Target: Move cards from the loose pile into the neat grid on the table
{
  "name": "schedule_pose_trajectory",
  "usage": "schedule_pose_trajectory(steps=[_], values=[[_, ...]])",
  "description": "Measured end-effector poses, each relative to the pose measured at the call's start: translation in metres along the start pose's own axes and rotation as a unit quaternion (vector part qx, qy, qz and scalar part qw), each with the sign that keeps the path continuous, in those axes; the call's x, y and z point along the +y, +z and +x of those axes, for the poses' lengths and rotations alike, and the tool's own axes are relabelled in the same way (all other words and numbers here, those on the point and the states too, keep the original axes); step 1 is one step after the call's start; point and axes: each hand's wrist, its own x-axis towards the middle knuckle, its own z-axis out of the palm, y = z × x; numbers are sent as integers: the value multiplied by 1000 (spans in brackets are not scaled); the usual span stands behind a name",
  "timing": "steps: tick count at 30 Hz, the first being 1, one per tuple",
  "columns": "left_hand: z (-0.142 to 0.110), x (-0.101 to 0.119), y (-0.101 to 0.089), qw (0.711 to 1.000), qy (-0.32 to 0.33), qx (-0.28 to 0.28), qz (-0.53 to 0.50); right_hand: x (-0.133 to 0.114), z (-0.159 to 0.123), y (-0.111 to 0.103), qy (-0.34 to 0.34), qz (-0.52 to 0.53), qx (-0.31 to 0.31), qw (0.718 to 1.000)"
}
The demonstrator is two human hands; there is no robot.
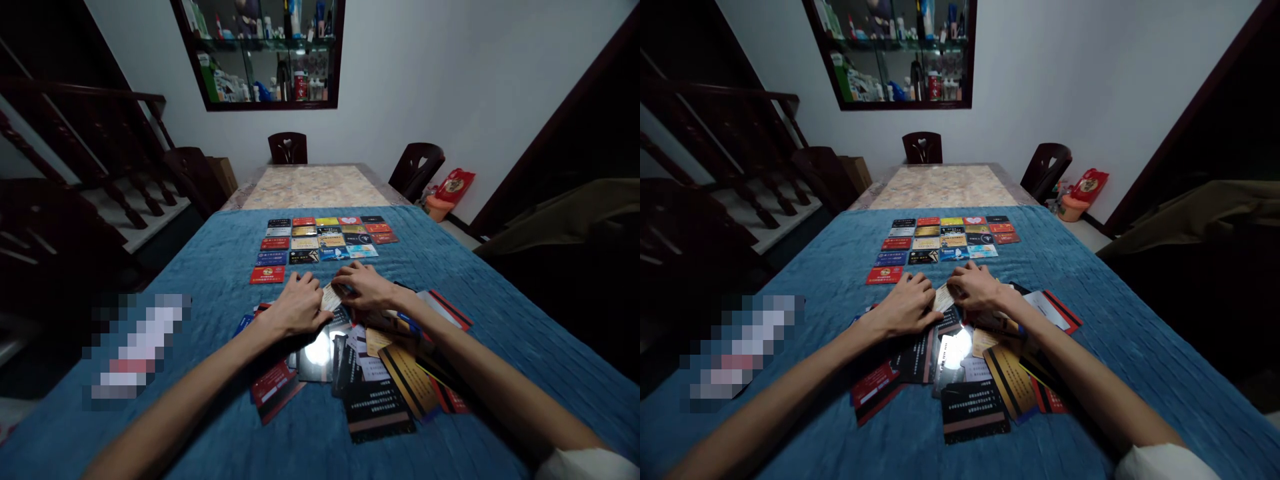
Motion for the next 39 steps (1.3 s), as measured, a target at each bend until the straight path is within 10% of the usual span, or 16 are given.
schedule_pose_trajectory(steps=[39], values=[[6,-44,7,982,-47,48,-176,8,10,13,-13,59,127,990]])
